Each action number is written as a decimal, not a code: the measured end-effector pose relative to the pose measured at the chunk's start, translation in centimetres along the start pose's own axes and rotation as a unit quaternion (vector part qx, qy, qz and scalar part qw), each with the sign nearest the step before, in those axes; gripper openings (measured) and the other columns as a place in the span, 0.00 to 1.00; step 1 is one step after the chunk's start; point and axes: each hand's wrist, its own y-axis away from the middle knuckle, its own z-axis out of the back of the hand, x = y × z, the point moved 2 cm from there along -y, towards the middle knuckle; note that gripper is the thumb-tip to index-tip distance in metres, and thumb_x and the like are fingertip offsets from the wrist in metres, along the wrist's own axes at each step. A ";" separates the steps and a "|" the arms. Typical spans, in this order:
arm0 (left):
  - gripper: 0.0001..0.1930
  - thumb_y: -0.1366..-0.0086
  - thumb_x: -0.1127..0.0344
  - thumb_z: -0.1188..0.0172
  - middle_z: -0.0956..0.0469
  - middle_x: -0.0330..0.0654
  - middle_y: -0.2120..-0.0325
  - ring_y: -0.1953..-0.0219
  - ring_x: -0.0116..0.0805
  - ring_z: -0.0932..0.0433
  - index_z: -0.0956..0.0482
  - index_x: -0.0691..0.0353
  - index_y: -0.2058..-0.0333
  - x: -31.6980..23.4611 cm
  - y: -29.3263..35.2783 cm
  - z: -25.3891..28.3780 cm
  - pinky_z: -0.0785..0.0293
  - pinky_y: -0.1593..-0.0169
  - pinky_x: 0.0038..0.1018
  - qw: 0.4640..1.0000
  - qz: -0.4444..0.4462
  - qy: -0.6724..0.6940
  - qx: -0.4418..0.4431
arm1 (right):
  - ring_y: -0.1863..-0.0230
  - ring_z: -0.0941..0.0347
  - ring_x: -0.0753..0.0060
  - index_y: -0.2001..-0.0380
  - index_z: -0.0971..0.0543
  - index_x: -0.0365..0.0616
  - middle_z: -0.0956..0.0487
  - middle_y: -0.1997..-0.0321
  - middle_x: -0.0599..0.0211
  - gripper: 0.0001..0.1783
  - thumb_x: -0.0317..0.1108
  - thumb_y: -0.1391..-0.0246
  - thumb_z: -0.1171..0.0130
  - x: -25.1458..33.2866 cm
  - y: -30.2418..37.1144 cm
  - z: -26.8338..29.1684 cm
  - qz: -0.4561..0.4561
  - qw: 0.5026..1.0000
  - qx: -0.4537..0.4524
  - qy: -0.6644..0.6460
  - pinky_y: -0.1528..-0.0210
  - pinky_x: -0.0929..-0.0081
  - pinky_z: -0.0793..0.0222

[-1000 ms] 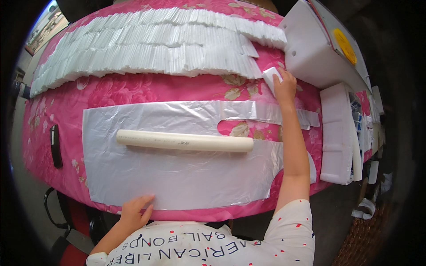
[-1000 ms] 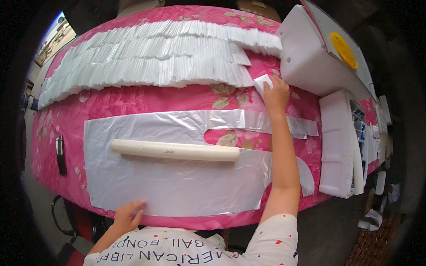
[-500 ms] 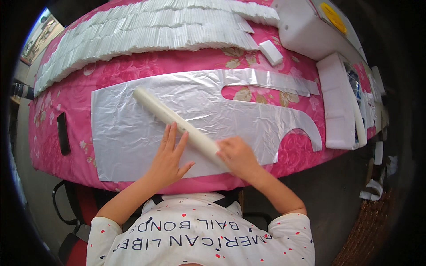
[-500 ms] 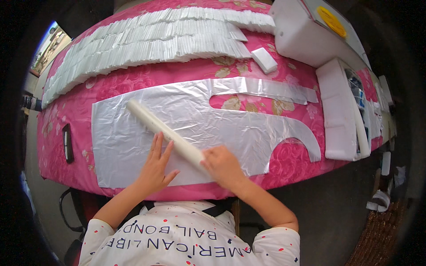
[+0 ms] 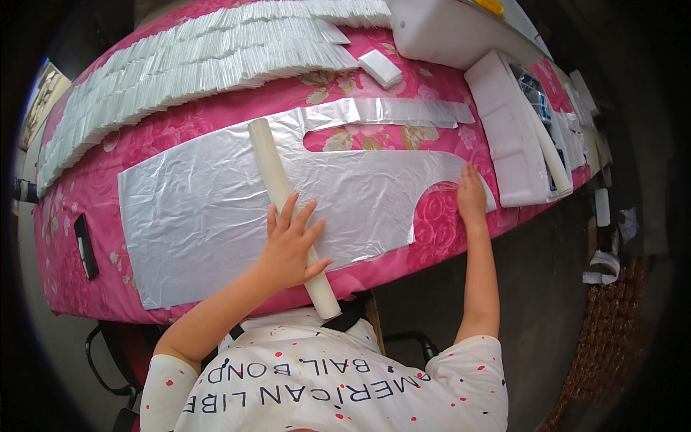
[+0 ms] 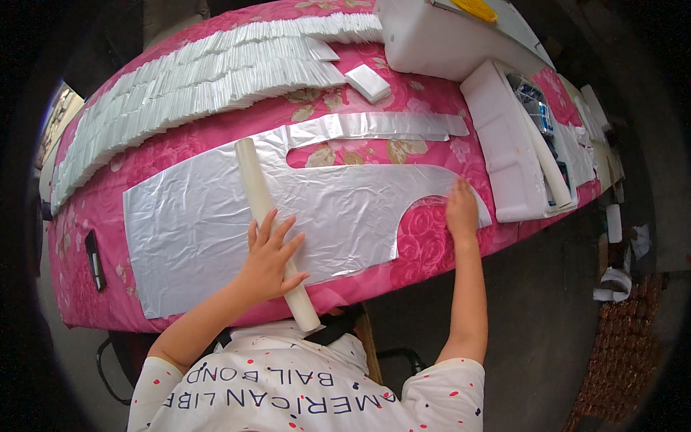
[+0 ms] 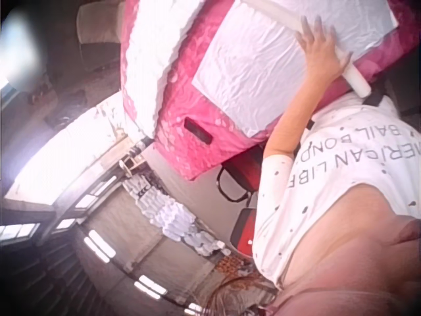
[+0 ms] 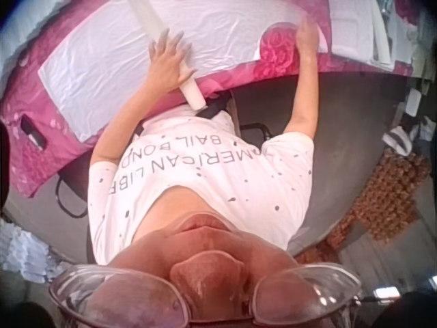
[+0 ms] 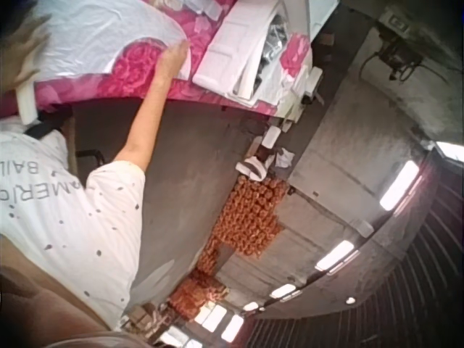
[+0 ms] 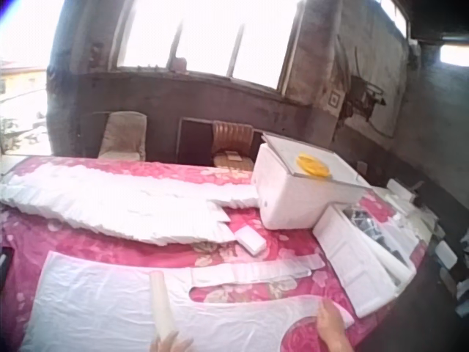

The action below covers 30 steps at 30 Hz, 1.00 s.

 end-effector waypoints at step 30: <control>0.13 0.39 0.64 0.44 0.24 0.40 0.66 0.64 0.27 0.24 0.28 0.65 0.58 2.9 4.2 2.1 0.26 0.62 0.25 0.643 0.374 0.668 0.011 | 0.48 0.34 0.54 0.57 0.27 0.43 0.29 0.48 0.58 0.21 0.26 0.60 0.41 29.7 5.7 8.4 0.132 0.939 -0.021 -0.317 0.46 0.62 0.40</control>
